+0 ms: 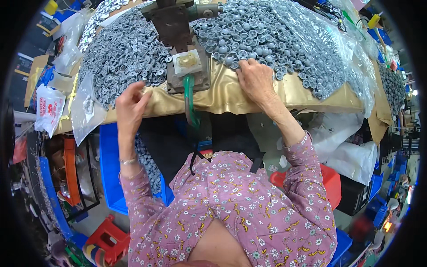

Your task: Using a manual press machine to assemble small grey plastic components.

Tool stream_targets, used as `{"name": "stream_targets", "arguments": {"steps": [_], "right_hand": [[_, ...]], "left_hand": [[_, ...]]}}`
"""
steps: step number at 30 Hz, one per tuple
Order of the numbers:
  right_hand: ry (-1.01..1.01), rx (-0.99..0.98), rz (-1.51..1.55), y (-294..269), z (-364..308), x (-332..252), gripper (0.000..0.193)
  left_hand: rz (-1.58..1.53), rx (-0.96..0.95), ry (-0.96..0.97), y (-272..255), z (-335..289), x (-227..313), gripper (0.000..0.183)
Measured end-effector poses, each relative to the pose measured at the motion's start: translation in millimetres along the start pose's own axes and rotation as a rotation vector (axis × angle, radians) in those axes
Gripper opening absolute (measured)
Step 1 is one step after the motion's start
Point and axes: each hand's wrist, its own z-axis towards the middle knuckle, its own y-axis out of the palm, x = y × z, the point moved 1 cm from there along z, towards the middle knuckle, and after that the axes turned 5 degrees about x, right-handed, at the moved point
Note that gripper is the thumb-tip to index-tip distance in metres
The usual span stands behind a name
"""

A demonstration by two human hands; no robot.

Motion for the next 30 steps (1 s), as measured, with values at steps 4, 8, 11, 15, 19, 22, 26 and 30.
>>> {"name": "stream_targets", "arguments": {"steps": [4, 8, 11, 15, 19, 22, 26, 30], "right_hand": [[-0.049, 0.072, 0.09, -13.2, -6.9, 7.9, 0.018], [0.04, 0.165, 0.324, -19.3, 0.1, 12.1, 0.017], [0.253, 0.177, 0.855, -24.1, 22.0, -11.3, 0.018], [0.321, -0.01, 1.051, -14.4, 50.7, -36.9, 0.019], [0.316, -0.126, 1.2, 7.2, 74.7, -58.6, 0.021], [0.197, -0.105, 1.186, 33.2, 84.5, -60.1, 0.022], [0.194, -0.106, 1.083, 24.6, 88.2, -66.2, 0.019], [0.073, -0.007, 0.857, 26.0, 85.0, -70.7, 0.019]], "left_hand": [[0.175, 0.032, 0.161, 45.6, 28.6, -3.9, 0.023], [0.308, 0.059, 0.258, 57.2, 39.8, -11.3, 0.02], [0.254, 0.029, 0.207, 54.8, 41.2, -4.2, 0.014], [0.069, -0.033, 0.058, 38.9, 40.4, 9.3, 0.017], [-0.041, -0.203, -0.154, 11.3, 30.5, 4.6, 0.02], [0.013, -0.27, -0.241, 5.7, 23.9, -9.1, 0.021], [-0.079, -0.234, -0.452, 3.8, 17.4, -20.4, 0.017], [0.039, -0.01, -0.27, 11.5, 0.7, -24.8, 0.02]]}}
